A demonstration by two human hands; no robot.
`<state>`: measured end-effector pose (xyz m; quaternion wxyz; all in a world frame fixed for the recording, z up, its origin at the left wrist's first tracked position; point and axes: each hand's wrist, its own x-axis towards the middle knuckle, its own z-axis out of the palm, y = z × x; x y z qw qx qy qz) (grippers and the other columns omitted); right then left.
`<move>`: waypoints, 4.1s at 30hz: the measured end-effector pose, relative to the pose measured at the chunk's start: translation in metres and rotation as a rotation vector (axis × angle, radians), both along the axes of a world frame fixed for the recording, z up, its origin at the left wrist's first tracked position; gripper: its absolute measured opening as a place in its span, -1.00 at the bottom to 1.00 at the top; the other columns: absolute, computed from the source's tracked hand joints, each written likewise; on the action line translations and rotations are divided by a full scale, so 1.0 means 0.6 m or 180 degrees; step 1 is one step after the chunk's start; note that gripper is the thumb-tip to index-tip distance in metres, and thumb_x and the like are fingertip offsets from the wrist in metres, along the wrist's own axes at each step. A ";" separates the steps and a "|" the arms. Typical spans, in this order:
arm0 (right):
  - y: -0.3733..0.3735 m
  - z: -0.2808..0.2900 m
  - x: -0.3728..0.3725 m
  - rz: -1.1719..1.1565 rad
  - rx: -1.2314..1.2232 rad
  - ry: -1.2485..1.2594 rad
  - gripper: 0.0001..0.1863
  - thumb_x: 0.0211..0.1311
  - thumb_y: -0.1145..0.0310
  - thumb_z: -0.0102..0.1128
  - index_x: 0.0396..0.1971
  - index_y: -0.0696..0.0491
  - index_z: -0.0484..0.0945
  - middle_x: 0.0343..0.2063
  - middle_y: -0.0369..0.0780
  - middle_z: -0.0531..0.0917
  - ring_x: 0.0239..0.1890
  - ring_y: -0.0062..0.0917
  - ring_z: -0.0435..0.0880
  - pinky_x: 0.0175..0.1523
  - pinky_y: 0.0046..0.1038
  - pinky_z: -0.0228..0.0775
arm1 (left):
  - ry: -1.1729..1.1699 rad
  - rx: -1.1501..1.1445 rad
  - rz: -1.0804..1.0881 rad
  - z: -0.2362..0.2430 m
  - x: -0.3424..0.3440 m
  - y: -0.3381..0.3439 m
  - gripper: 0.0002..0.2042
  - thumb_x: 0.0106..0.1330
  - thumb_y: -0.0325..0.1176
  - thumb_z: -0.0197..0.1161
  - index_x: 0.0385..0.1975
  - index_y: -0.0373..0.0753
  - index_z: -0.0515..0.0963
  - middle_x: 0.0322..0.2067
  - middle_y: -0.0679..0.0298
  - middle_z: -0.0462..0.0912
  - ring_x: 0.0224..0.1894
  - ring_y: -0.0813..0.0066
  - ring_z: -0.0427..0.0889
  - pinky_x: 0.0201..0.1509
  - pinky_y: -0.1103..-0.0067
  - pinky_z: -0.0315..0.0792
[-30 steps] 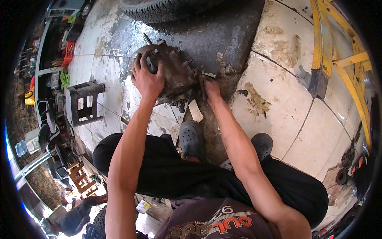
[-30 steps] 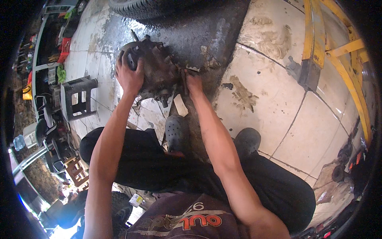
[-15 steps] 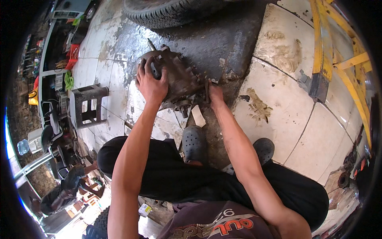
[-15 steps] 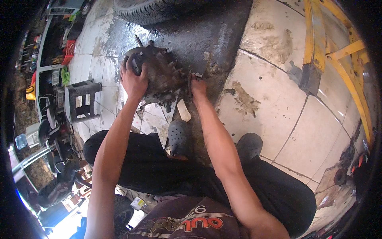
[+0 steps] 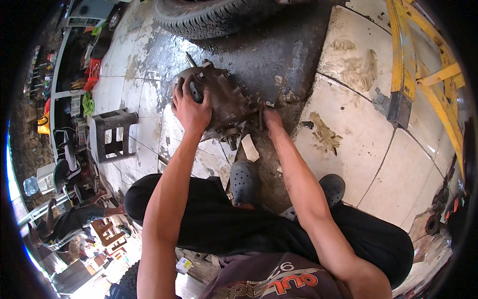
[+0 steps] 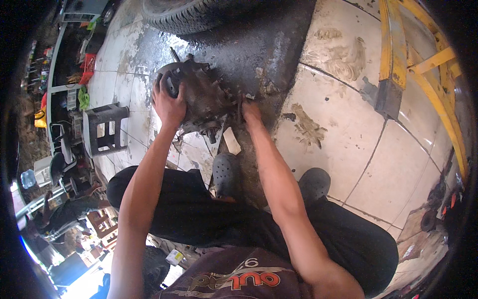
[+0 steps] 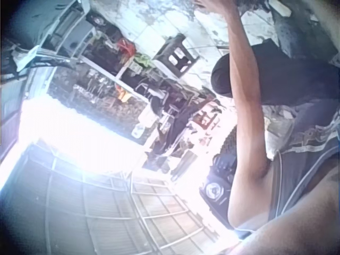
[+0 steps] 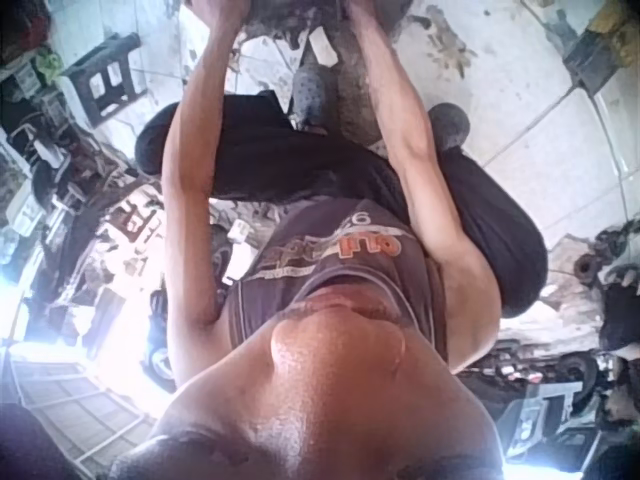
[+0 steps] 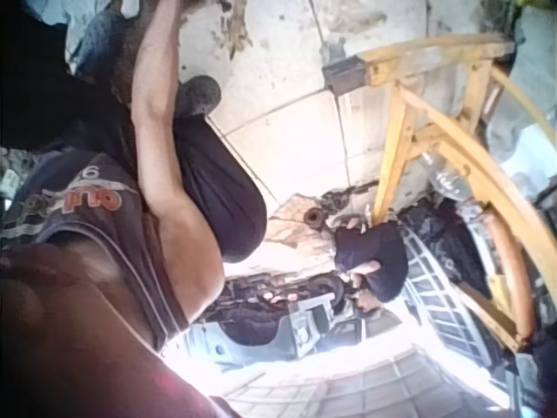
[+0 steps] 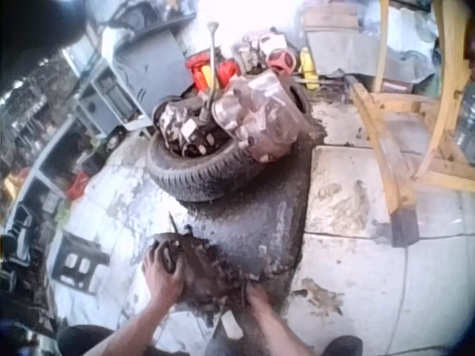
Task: The person sits on the floor of a workshop and uses a metal file to scrape and smooth the surface of a cylindrical mechanical component. They repeatedly rotate the part and file different sections, occasionally pausing to inspect the surface or wipe away debris.
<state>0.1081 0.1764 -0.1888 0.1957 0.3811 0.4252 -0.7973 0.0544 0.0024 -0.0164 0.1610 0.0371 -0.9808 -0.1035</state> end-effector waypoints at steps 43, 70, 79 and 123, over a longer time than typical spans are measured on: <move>-0.005 -0.035 -0.004 0.0226 0.0419 -0.0220 -0.39 0.42 -0.07 0.13 0.01 0.26 0.58 -0.11 -0.05 0.68 -0.13 -0.35 0.63 -0.04 -0.27 0.45 | -0.0038 0.0107 -0.0065 -0.004 -0.005 0.006 -0.40 0.23 -0.01 0.29 0.29 0.02 0.40 0.36 0.08 0.31 0.46 0.06 0.16 0.49 0.14 -0.02; 0.006 0.033 0.044 0.0805 0.3076 0.1732 -0.57 0.18 0.49 0.21 0.10 0.19 0.54 -0.02 0.10 0.61 0.07 0.02 0.59 0.15 -0.15 0.45 | -0.0046 0.0008 -0.0043 -0.001 -0.002 0.008 -0.40 0.26 0.02 0.28 0.30 0.01 0.40 0.37 0.11 0.31 0.46 0.07 0.17 0.49 0.18 -0.01; -0.006 0.086 0.049 0.1206 0.2747 0.1643 -0.31 0.13 0.64 0.05 0.36 0.15 0.30 0.32 0.20 0.29 0.29 0.12 0.37 0.31 -0.17 0.37 | -0.0092 0.0095 0.0000 0.005 -0.001 0.011 -0.40 0.24 -0.02 0.28 0.29 0.01 0.40 0.37 0.11 0.31 0.46 0.07 0.17 0.49 0.18 -0.01; 0.115 0.016 0.021 0.0718 0.1267 0.0857 -0.58 0.29 0.11 0.27 -0.07 0.17 0.66 -0.19 -0.08 0.75 -0.16 -0.30 0.73 -0.05 -0.28 0.52 | 0.0050 -0.0019 -0.0020 -0.001 0.005 -0.003 -0.39 0.21 -0.02 0.30 0.29 0.01 0.40 0.36 0.14 0.32 0.46 0.10 0.17 0.48 0.13 -0.02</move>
